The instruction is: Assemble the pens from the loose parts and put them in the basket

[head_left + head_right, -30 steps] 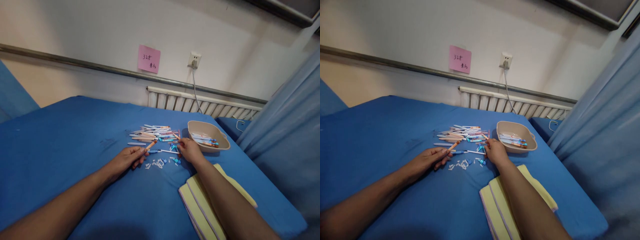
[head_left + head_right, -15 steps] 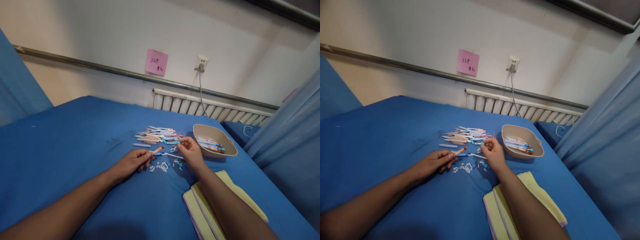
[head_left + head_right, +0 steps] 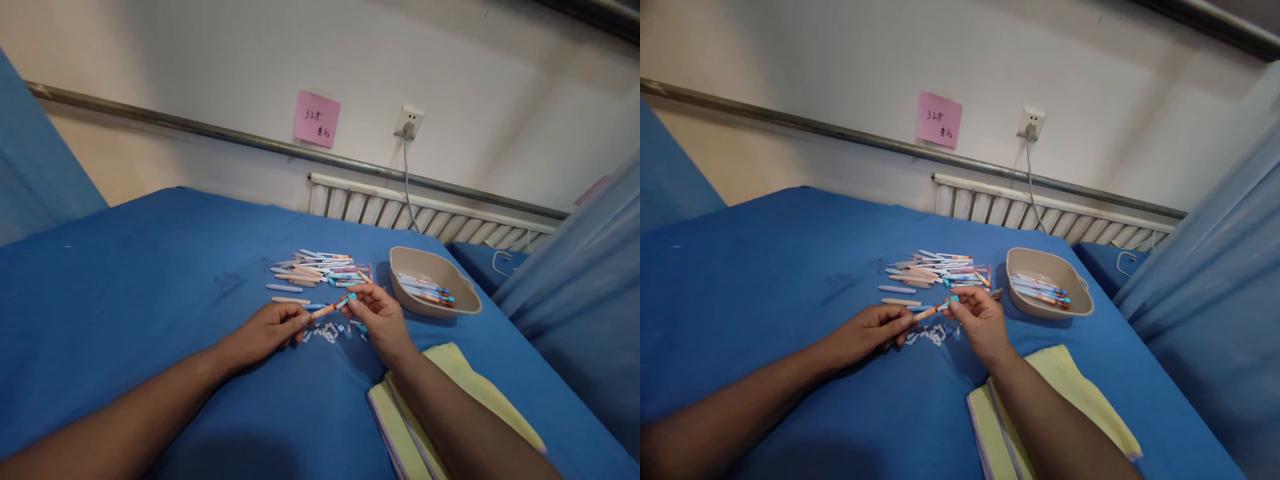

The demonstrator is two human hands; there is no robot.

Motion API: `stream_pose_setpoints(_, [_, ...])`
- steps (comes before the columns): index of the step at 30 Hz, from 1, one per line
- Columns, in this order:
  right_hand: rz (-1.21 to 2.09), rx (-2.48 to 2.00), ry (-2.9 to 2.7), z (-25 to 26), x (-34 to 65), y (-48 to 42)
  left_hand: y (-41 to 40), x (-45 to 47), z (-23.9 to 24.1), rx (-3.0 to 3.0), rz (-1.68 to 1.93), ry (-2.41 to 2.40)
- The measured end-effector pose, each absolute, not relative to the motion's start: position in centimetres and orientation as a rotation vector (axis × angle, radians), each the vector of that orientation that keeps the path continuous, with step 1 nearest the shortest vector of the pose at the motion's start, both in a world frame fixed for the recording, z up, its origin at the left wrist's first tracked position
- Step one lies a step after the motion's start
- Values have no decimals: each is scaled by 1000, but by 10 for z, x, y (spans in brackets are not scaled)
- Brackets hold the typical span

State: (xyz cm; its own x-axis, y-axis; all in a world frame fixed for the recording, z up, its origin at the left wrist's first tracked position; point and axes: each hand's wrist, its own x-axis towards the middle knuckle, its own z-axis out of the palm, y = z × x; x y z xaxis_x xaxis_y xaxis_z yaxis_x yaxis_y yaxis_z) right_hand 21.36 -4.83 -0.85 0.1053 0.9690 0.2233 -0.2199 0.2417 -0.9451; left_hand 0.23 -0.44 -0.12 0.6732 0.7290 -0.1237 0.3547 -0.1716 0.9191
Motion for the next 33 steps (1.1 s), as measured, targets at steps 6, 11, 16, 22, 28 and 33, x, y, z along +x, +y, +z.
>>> stream_pose_setpoints(6, [1023,-903,-1075,-10,216,-48,-5,3,1,1776,434,863])
stream_pose_setpoints(11, [956,-876,-1154,-13,215,-48,-4,2,1,1785,411,867])
stream_pose_setpoints(16, [839,-961,-1240,-21,219,-48,-4,2,3,1804,433,872])
stream_pose_setpoints(22, [873,-949,-1211,-18,218,-48,-5,2,5,1802,424,869])
stream_pose_setpoints(28, [804,-1024,-1305,-23,219,-49,-5,3,4,1795,435,885])
stream_pose_setpoints(33, [728,-1131,-1440,-23,221,-51,-4,2,4,1829,434,890])
